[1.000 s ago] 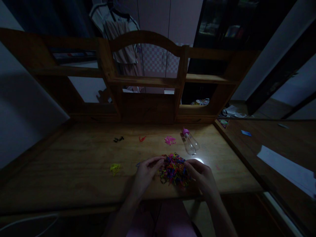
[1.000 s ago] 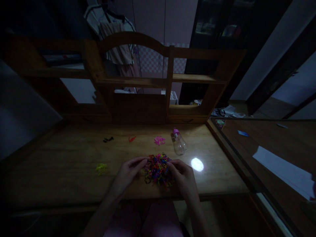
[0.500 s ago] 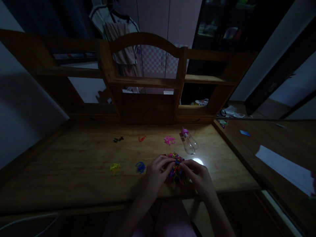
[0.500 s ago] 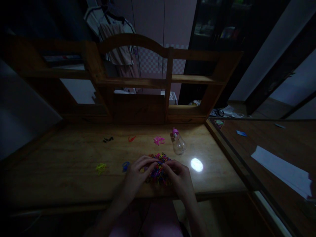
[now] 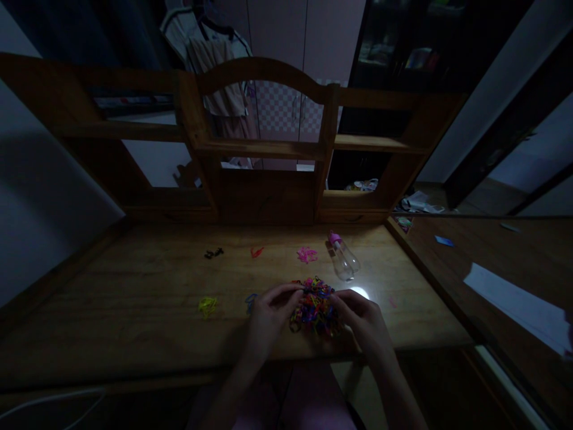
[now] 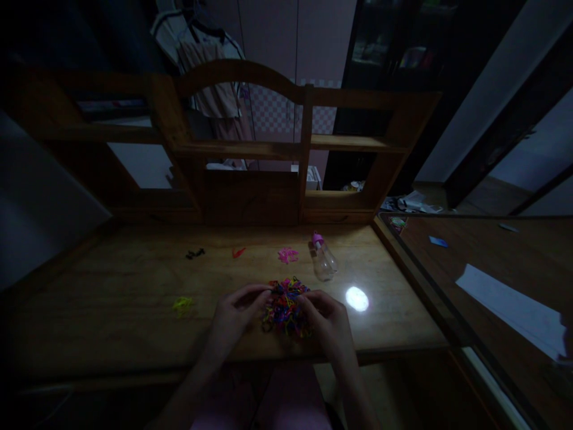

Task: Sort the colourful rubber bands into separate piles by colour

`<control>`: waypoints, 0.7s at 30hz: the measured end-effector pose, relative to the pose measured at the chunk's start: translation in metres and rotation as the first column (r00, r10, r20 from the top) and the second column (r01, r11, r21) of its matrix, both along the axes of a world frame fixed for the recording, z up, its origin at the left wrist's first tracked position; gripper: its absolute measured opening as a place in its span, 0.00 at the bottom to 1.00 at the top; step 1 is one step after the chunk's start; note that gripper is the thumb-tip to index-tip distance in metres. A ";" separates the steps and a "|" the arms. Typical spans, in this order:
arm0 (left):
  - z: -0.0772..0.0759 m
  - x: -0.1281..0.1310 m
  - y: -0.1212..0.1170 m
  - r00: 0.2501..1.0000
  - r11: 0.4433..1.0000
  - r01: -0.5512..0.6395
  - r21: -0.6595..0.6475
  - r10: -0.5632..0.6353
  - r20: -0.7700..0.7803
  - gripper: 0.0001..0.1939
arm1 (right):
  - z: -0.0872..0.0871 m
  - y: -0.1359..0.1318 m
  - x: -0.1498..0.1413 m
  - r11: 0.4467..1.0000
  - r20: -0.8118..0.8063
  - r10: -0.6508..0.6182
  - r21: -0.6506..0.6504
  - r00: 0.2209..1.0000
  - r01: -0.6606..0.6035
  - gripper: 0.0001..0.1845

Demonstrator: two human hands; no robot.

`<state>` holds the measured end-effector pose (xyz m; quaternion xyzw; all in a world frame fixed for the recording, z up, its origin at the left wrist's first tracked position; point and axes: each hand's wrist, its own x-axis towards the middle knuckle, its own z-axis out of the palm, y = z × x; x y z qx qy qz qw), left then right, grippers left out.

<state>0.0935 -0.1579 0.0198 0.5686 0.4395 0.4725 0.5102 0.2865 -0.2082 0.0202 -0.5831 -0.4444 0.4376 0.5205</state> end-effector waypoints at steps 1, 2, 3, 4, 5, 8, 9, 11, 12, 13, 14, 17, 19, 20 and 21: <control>-0.002 -0.007 0.003 1.000 0.999 -0.019 -0.025 0.019 -0.010 0.11 | 0.001 0.000 0.001 1.000 0.018 -0.010 -0.001 1.000 0.010 0.16; -0.004 -0.016 0.007 0.998 0.998 -0.045 -0.036 0.043 -0.036 0.12 | 0.001 -0.001 0.003 1.000 0.037 -0.020 -0.004 0.999 0.020 0.16; -0.007 -0.026 0.011 0.995 0.997 -0.072 -0.035 0.069 -0.077 0.12 | 0.002 -0.001 0.004 1.000 0.053 -0.028 -0.007 0.998 0.028 0.17; -0.009 -0.039 0.017 0.989 0.995 -0.092 -0.031 0.087 -0.123 0.13 | 0.003 -0.002 0.006 0.999 0.066 -0.033 -0.009 0.997 0.033 0.17; -0.012 -0.053 0.025 0.980 0.994 -0.107 -0.023 0.101 -0.171 0.13 | 0.003 -0.002 0.007 0.999 0.078 -0.035 -0.010 0.996 0.036 0.17; -0.017 -0.104 0.055 0.930 0.987 -0.159 0.020 0.156 -0.334 0.15 | 0.004 -0.002 0.011 0.999 0.098 -0.033 -0.012 0.995 0.034 0.17; -0.017 -0.121 0.067 0.909 0.982 -0.183 0.042 0.186 -0.374 0.16 | 0.004 -0.002 0.011 0.999 0.100 -0.035 -0.015 0.994 0.037 0.18; -0.015 -0.154 0.092 0.859 0.966 -0.233 0.114 0.259 -0.442 0.17 | 0.004 -0.002 0.012 0.999 0.103 -0.039 -0.024 0.994 0.041 0.18; -0.014 -0.167 0.104 0.827 0.960 -0.230 0.159 0.279 -0.488 0.16 | 0.003 -0.002 0.012 0.999 0.106 -0.039 -0.025 0.994 0.041 0.18; -0.012 -0.178 0.115 0.785 0.950 -0.234 0.205 0.309 -0.538 0.16 | 0.003 -0.002 0.011 0.999 0.111 -0.038 -0.023 0.993 0.041 0.18; -0.010 -0.187 0.125 0.739 0.946 -0.225 0.234 0.322 -0.591 0.15 | 0.002 -0.002 0.011 0.999 0.115 -0.036 -0.018 0.993 0.038 0.18; -0.007 -0.197 0.146 0.658 0.945 -0.201 0.257 0.325 -0.680 0.14 | 0.000 -0.001 0.009 0.999 0.120 -0.034 -0.003 0.992 0.034 0.18; -0.007 -0.197 0.154 0.621 0.949 -0.178 0.261 0.314 -0.718 0.13 | 0.000 -0.001 0.009 0.999 0.125 -0.037 0.000 0.992 0.038 0.18; -0.007 -0.197 0.157 0.595 0.951 -0.158 0.266 0.307 -0.743 0.13 | 0.000 -0.001 0.009 0.999 0.125 -0.039 -0.002 0.991 0.039 0.18; -0.007 -0.196 0.159 0.567 0.952 -0.140 0.273 0.303 -0.766 0.13 | 0.000 -0.001 0.009 0.999 0.123 -0.042 -0.002 0.992 0.042 0.18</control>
